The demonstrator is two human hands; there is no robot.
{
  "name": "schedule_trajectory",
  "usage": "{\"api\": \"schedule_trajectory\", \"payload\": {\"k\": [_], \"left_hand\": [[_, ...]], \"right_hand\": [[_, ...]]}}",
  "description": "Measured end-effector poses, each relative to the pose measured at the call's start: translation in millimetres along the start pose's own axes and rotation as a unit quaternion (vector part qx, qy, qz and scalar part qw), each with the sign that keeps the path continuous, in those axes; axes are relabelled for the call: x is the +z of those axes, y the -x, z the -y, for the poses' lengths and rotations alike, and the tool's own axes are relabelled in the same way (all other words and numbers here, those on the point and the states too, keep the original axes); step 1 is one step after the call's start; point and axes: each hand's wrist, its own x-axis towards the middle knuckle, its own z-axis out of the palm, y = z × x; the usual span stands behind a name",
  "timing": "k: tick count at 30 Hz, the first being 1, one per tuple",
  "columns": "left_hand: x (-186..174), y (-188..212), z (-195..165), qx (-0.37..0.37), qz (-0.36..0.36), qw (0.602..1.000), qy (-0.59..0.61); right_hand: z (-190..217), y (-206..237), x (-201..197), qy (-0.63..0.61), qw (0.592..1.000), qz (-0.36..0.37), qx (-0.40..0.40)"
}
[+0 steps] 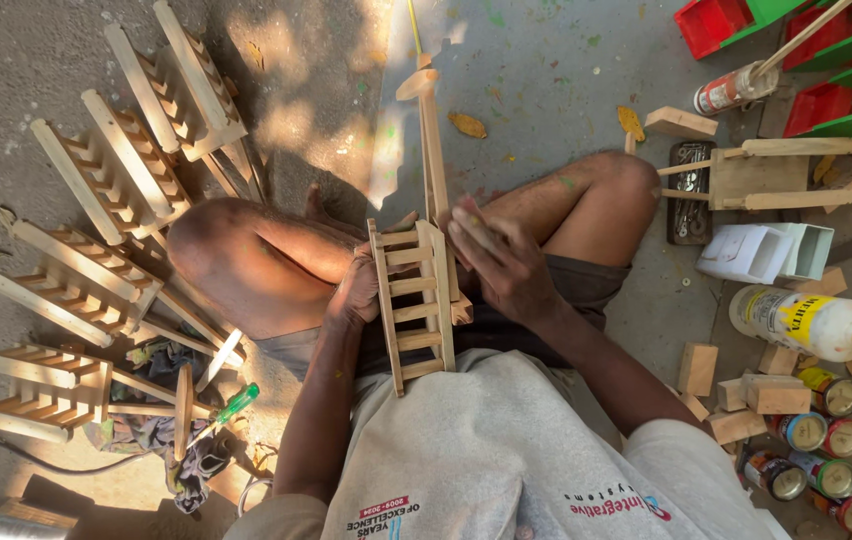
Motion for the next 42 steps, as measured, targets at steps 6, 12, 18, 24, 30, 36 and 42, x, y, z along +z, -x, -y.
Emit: {"api": "schedule_trajectory", "payload": {"k": [6,12,18,24,30,36,42], "left_hand": [[0,4,1,-0.013,-0.004,1.000,0.023],[-2,6,4,-0.020,-0.011,1.000,-0.013],[-2,5,8,0.001,0.013,0.999,0.044],[3,7,9,-0.005,0.007,1.000,0.025],[9,13,5,-0.028,-0.026,0.999,0.011],[10,11,13,-0.015,-0.012,0.998,0.058],[9,4,18,-0.002,0.002,1.000,0.012]], "right_hand": [[5,10,-20,-0.043,0.992,-0.065,0.094],[11,-12,-12,-0.529,0.750,-0.171,0.357],[24,-3,8,-0.451,0.814,-0.137,0.339],[18,7,7,-0.320,0.876,-0.058,0.356],[9,-17,16,-0.324,0.892,-0.096,0.300],[21,17,-9,-0.337,0.901,-0.034,0.270],[23,31,3,-0.280,0.905,-0.046,0.316]]}}
